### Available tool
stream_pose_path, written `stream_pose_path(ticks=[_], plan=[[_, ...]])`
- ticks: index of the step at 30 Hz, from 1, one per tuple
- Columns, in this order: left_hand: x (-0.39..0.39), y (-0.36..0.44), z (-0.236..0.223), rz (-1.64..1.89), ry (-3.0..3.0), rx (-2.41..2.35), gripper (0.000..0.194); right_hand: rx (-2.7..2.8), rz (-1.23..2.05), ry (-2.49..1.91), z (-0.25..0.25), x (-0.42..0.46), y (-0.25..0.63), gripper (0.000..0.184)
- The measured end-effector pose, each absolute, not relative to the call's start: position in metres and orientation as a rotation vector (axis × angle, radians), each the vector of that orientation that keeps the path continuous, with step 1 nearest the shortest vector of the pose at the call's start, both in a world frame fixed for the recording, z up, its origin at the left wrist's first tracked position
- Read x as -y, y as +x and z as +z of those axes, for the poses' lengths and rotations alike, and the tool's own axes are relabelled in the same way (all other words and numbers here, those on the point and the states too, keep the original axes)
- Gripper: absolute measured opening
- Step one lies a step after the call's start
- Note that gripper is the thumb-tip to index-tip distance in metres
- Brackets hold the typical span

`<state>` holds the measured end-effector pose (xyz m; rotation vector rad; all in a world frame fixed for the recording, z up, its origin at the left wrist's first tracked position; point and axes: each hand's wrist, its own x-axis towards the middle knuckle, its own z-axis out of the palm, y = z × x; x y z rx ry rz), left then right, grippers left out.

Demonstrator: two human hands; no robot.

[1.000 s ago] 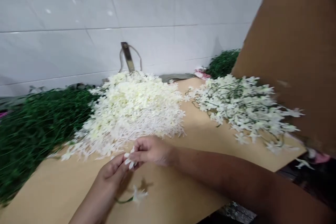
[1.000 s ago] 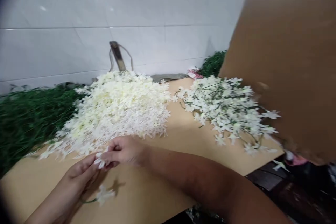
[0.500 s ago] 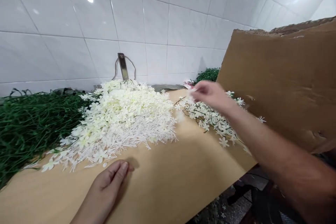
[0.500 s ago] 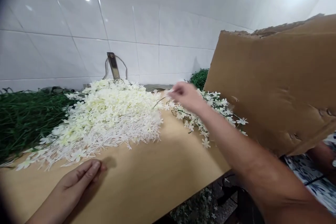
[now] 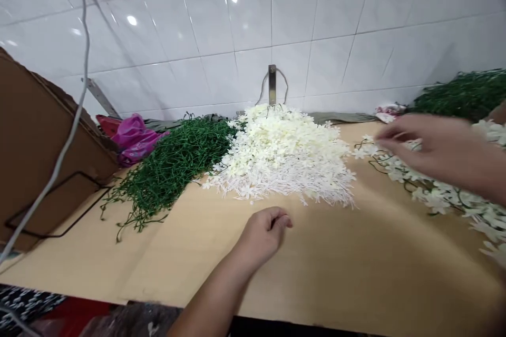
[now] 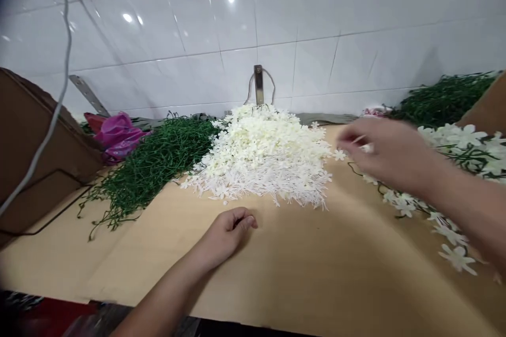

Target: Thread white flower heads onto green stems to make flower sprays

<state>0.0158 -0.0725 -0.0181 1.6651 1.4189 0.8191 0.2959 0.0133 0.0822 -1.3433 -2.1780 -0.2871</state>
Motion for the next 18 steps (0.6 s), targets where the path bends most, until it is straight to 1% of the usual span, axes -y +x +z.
stream_pose_path(ticks=[1,3,6,7,10,14,15,18], plan=[[0.073,0.016,-0.019,0.811,1.679,-1.421,0.025,2.33,-0.165,-1.245,0.076,-0.009,0.263,0.005],[0.073,0.015,-0.019,0.786,1.726,-1.421,0.025,2.577,0.034,-1.085,0.063,-0.005,0.202,0.015],[0.074,0.015,-0.017,0.734,1.855,-1.442,0.024,2.788,0.213,-0.813,0.043,-0.011,0.128,0.013],[0.074,0.015,-0.016,0.715,1.903,-1.456,0.023,2.82,0.213,-0.747,0.038,-0.015,0.107,0.012],[0.074,0.014,-0.016,0.668,2.021,-1.494,0.024,2.809,-0.004,-0.676,0.026,-0.03,0.053,0.012],[0.07,0.013,-0.02,0.627,2.092,-1.533,0.025,2.759,-0.213,-0.828,0.017,-0.054,0.006,0.026],[0.07,0.013,-0.021,0.617,2.099,-1.548,0.026,2.766,-0.223,-0.875,0.014,-0.06,0.001,0.028],[0.068,0.013,-0.022,0.615,2.122,-1.559,0.028,2.783,-0.185,-0.951,0.008,-0.076,-0.003,0.025]])
